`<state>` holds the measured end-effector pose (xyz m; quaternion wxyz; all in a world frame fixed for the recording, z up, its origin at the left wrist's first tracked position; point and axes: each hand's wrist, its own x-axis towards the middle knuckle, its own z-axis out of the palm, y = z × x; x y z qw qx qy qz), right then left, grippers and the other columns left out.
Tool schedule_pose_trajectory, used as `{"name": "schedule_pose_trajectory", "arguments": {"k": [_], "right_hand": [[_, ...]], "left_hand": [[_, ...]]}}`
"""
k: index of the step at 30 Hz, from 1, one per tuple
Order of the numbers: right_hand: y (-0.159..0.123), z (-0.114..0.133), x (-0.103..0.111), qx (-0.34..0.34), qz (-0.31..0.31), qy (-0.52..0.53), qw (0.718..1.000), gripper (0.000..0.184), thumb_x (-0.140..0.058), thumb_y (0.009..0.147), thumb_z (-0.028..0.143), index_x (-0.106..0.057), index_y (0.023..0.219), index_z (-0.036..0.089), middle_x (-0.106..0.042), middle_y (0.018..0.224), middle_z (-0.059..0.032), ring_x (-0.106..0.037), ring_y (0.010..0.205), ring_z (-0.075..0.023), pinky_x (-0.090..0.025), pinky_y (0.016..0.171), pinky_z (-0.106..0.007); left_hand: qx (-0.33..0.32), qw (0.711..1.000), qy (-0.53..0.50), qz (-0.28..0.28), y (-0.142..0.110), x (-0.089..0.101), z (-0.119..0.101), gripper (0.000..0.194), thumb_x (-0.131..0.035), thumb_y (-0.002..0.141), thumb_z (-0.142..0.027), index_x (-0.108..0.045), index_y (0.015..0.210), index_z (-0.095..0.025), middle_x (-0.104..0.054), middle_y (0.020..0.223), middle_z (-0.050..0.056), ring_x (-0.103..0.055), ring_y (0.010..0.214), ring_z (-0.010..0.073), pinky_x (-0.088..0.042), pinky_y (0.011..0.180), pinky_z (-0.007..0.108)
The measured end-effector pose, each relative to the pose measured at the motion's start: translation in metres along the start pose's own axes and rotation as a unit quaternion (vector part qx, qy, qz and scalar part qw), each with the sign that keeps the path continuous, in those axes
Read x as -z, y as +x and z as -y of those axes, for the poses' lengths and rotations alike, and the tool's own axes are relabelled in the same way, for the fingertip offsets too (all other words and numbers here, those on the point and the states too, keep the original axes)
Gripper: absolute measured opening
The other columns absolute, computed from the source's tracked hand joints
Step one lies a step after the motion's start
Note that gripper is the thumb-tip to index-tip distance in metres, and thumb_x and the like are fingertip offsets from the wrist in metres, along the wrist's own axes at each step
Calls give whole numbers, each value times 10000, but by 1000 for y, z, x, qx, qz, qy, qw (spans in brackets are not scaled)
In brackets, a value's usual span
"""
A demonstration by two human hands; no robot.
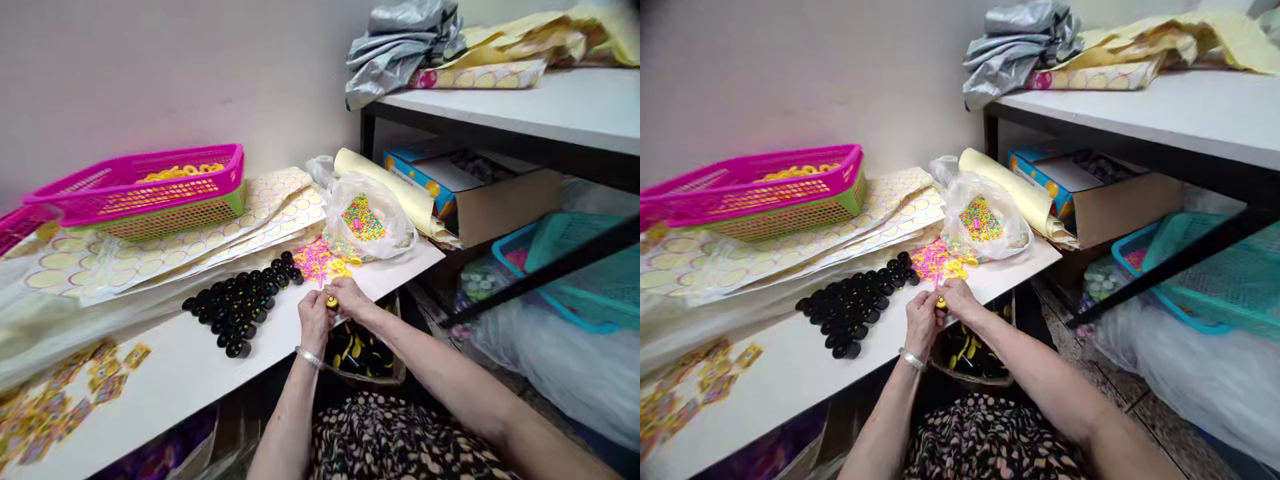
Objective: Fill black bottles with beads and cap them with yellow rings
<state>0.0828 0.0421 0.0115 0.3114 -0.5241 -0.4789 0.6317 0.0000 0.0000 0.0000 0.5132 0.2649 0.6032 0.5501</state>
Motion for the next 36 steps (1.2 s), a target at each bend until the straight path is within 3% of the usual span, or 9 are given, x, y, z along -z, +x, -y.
{"name": "schedule_pose_trajectory", "arguments": {"k": [7,11,15,18,21,25,28,31,36], "right_hand": [[-7,2,6,45,-26,39,998,231,-567,713,356,-507,607,160,-436,435,57,-387,383,-71,-264,367,-189],[-13,-8,8,62,-19,79,995,285,-613,674,398,-483,587,159,-457,498,47,-416,449,-70,-294,400,-186],[-34,-10,28,50,19,115,992,398,-581,699,545,-534,678,151,-489,548,27,-378,419,-61,-253,358,-185],[-58,-13,54,55,122,236,963,517,-487,750,635,-603,881,149,-604,792,-54,-518,560,-98,-380,423,-197],[-80,-22,75,74,238,308,918,509,-626,701,562,-604,1040,182,-583,1088,-88,-576,901,-163,-497,693,-265],[-97,-32,85,72,314,317,892,563,-744,632,438,-583,1118,204,-582,1109,-74,-572,951,-185,-504,777,-345],[-104,-29,84,87,305,310,896,517,-753,635,393,-611,1089,189,-619,1031,-58,-587,900,-171,-511,732,-297],[-110,-25,82,128,246,255,926,386,-699,712,349,-639,1058,187,-643,964,-38,-589,846,-140,-488,701,-236],[-116,-27,88,172,201,158,951,345,-648,767,306,-634,1095,201,-647,982,-19,-579,881,-140,-456,780,-248]], "left_hand": [[-43,998,21,47,-11,1,-13,395,-640,650,-505,-556,739,-130,-474,413,-66,-393,331,47,-294,357,157],[-53,988,29,140,-20,9,-13,538,-805,486,-348,-612,931,-113,-617,670,9,-547,552,100,-425,529,215],[-170,969,97,154,-29,9,-12,395,-810,512,-300,-655,832,-127,-590,766,18,-542,691,123,-438,658,254],[-273,940,161,130,-43,4,-16,315,-783,577,-311,-670,827,-157,-581,828,29,-529,814,155,-423,773,292],[-337,915,178,132,-63,-1,-23,310,-758,619,-334,-662,862,-167,-590,882,57,-524,909,192,-409,855,348],[-413,866,243,144,-86,-6,-30,287,-726,660,-347,-650,874,-173,-611,839,63,-503,973,223,-427,853,380],[-494,793,315,166,-96,-11,-33,227,-685,714,-293,-618,896,-174,-633,793,40,-550,853,186,-412,893,414],[-576,720,350,164,-99,-16,-32,225,-651,735,-231,-581,939,-166,-656,849,53,-586,789,164,-411,912,435],[-597,702,358,152,-101,-23,-24,199,-605,739,-170,-560,934,-165,-656,836,59,-590,783,163,-436,897,438]]}}
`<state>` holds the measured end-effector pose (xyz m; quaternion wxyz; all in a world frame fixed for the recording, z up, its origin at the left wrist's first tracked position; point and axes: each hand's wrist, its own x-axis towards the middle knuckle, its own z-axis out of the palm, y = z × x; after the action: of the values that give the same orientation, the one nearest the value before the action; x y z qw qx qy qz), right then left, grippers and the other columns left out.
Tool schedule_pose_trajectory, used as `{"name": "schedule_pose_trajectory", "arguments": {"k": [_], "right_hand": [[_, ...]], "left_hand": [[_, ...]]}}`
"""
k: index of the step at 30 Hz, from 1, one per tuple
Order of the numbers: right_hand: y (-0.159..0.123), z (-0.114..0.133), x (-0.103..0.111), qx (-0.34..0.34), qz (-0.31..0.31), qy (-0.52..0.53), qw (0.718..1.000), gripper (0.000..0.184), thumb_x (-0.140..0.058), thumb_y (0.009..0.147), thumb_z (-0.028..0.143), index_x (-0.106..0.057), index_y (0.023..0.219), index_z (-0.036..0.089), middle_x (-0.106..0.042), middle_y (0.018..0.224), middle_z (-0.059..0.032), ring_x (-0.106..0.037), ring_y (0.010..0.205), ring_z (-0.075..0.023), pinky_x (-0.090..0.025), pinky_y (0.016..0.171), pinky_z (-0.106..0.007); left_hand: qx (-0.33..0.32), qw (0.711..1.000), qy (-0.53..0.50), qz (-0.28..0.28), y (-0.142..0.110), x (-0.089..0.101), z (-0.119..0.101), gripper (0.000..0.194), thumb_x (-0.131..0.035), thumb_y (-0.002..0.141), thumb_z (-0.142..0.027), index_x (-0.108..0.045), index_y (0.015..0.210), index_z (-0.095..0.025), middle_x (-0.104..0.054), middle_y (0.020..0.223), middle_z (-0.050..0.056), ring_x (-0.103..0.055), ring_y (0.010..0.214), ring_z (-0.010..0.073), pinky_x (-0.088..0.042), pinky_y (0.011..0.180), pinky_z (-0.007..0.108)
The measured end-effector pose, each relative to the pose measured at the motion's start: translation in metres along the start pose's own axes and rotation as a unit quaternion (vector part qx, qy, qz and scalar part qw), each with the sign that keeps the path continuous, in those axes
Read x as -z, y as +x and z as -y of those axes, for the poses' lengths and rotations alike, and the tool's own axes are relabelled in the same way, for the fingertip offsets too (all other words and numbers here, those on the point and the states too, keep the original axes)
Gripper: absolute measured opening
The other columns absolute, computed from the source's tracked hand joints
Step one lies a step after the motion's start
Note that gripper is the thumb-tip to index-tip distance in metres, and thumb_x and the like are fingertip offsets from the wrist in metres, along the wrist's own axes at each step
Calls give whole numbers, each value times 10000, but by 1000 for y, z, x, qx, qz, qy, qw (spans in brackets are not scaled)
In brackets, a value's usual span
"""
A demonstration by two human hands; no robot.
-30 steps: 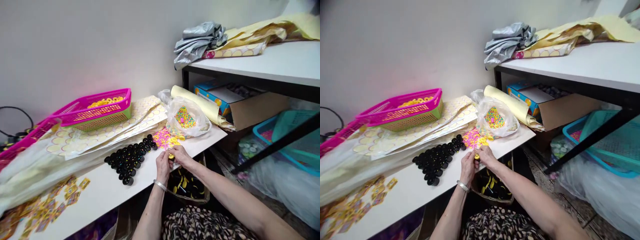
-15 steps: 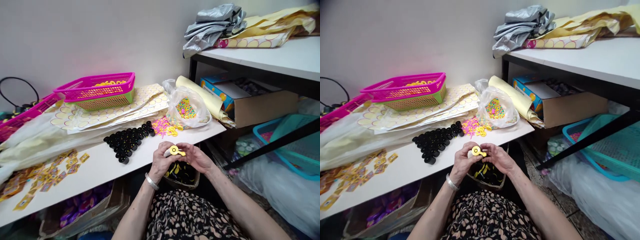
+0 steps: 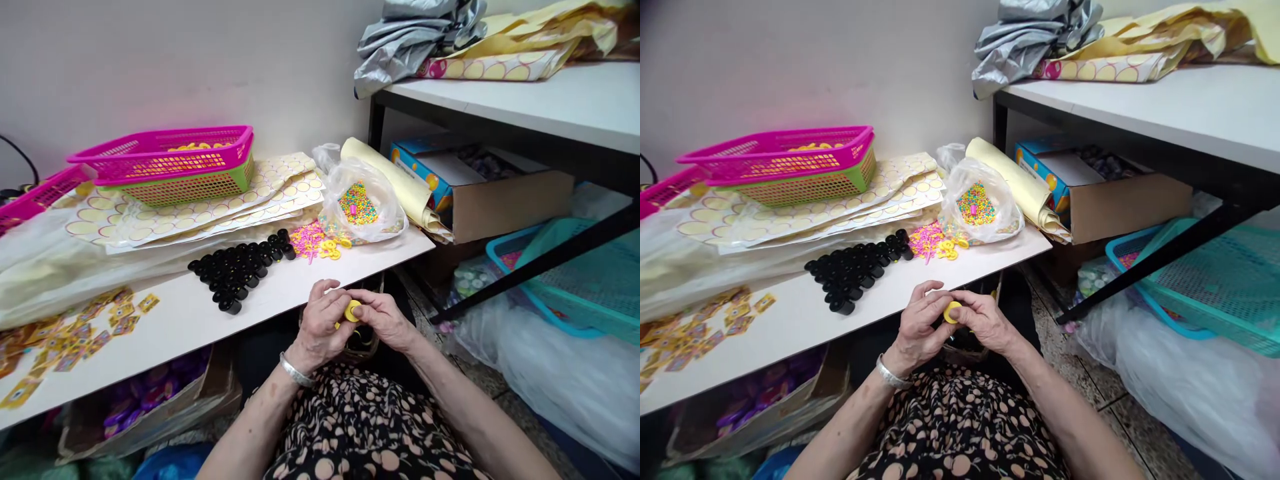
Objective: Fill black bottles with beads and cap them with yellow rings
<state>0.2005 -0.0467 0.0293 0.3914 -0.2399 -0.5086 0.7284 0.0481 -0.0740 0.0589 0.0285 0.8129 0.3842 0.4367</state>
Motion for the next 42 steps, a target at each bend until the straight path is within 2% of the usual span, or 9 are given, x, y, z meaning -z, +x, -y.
{"name": "schedule_pose_trajectory", "arguments": {"k": [7,13,19,25,30,35,37,39,42], "right_hand": [[-6,1,11,-75,18,59,995,540,-798,530,128,-638,1042,195,-651,918,-9,-589,802,-127,-462,723,-248],[-14,-1,3,-82,-52,75,992,434,-799,477,125,-674,890,172,-650,816,1,-594,729,-123,-473,694,-246],[-10,-10,-6,-66,-125,133,981,409,-776,539,230,-661,927,167,-655,818,-29,-588,696,-144,-490,654,-270],[-10,-9,6,-80,-28,108,991,478,-775,525,166,-653,985,199,-630,966,-26,-577,852,-162,-469,715,-247],[-15,-18,10,-79,-49,121,988,527,-791,487,141,-643,989,209,-628,971,-22,-565,927,-181,-453,799,-279],[-7,-39,-2,-55,-132,111,984,466,-771,539,215,-647,987,191,-646,972,-51,-573,929,-209,-441,848,-331],[3,-52,-3,-72,-163,104,978,374,-743,586,262,-648,940,187,-650,941,-50,-583,887,-201,-450,828,-340],[15,-63,1,-106,-191,33,975,296,-712,629,301,-642,892,183,-647,850,-35,-586,796,-183,-464,765,-336],[34,-70,12,-126,-201,-142,961,299,-716,616,303,-633,872,171,-631,809,-26,-573,782,-185,-459,745,-332]], "left_hand": [[-11,1000,3,17,-6,-7,-5,170,-579,718,-170,-585,886,-144,-660,879,106,-524,948,253,-425,874,488],[29,996,-71,43,-11,-17,-10,114,-580,750,-197,-618,854,-170,-663,845,66,-530,904,210,-418,869,424],[155,968,-194,-16,-16,-27,-3,364,-752,619,-367,-647,915,-182,-642,919,80,-529,938,221,-444,849,404],[150,966,-208,14,-23,-31,-2,276,-690,698,-263,-658,966,-202,-647,993,86,-484,1089,250,-402,935,464],[140,969,-202,-29,-31,-35,-4,488,-691,662,-166,-570,1134,-181,-633,1078,116,-505,1095,256,-418,930,491],[203,949,-238,-49,-36,-49,4,289,-657,690,-133,-628,975,-170,-654,979,92,-549,1044,233,-462,905,435],[262,937,-230,-20,-40,-52,15,300,-653,697,-146,-618,994,-168,-638,1002,93,-557,1034,231,-470,902,425],[308,935,-174,40,-48,-45,25,475,-663,674,-146,-553,1135,-175,-577,1134,115,-517,1101,257,-454,925,452],[302,942,-51,136,-69,-4,25,683,-663,658,-151,-419,1292,-211,-401,1346,140,-361,1250,314,-374,993,517]]}}
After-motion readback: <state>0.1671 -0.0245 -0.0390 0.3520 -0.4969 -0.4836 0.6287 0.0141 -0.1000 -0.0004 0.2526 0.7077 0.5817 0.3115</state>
